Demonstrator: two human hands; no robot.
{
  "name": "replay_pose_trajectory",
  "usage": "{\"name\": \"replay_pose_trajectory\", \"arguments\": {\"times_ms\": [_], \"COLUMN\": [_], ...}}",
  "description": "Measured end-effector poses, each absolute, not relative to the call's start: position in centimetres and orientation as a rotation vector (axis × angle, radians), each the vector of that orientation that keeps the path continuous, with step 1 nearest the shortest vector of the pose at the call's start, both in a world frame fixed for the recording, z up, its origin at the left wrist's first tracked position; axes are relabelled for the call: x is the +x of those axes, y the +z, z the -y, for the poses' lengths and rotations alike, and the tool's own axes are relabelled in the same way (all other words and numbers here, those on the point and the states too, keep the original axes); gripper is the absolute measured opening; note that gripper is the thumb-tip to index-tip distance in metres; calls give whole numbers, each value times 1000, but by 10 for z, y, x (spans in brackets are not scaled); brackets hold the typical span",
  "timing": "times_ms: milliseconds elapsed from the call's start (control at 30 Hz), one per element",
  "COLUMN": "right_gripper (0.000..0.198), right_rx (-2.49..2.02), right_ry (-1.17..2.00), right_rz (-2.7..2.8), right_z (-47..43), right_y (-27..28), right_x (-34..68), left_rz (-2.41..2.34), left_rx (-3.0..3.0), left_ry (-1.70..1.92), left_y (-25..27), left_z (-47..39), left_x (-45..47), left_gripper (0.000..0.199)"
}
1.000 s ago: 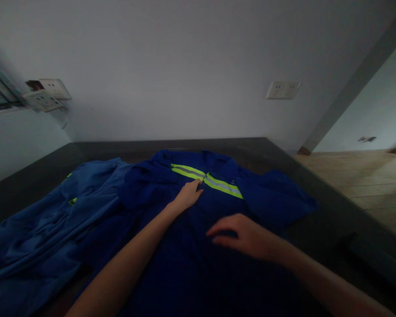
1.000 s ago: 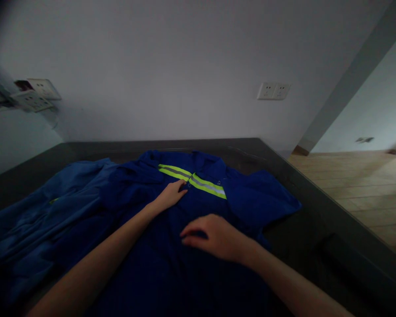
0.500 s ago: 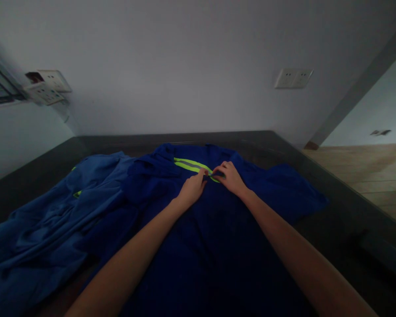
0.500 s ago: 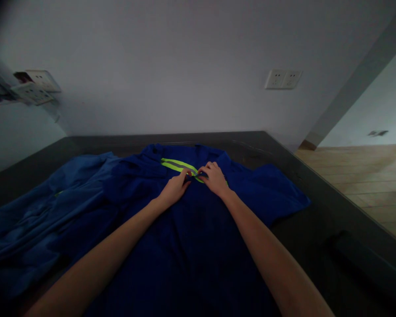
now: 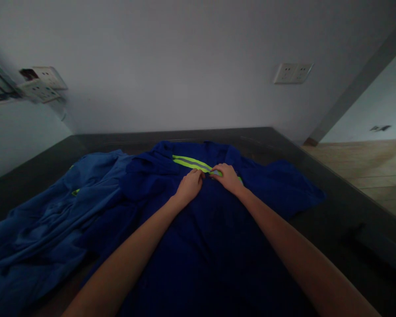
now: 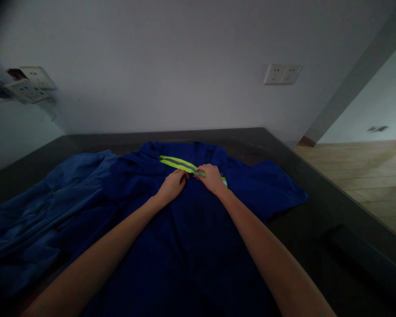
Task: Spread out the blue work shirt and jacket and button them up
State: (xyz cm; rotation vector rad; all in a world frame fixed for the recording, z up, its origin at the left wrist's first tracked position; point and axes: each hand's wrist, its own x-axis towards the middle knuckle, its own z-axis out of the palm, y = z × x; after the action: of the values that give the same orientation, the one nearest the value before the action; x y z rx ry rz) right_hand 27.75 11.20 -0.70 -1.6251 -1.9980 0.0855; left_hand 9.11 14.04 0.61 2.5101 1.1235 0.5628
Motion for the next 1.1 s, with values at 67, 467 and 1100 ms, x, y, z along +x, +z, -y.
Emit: {"name": "replay_pose_trajectory", "arguments": {"times_ms": [67,467,1100], "right_gripper": [17,12,5], "right_rx": [-1625,-1636,-1273], "right_ry": [128,158,270], "right_rz": [1975,1895,1834], "right_z": [-112,-112,-114], "right_y": [-7,-13,-16], "right_x": [276,272,277], "left_rz": [-1147,-1185,-1203], "left_rx": [2511,2545,2452], "left_ry": [569,621,697], "left_y": [5,4,8], "left_z": [-140,-138,-132], "left_x": [91,92,97], "left_gripper": [22,18,21]}}
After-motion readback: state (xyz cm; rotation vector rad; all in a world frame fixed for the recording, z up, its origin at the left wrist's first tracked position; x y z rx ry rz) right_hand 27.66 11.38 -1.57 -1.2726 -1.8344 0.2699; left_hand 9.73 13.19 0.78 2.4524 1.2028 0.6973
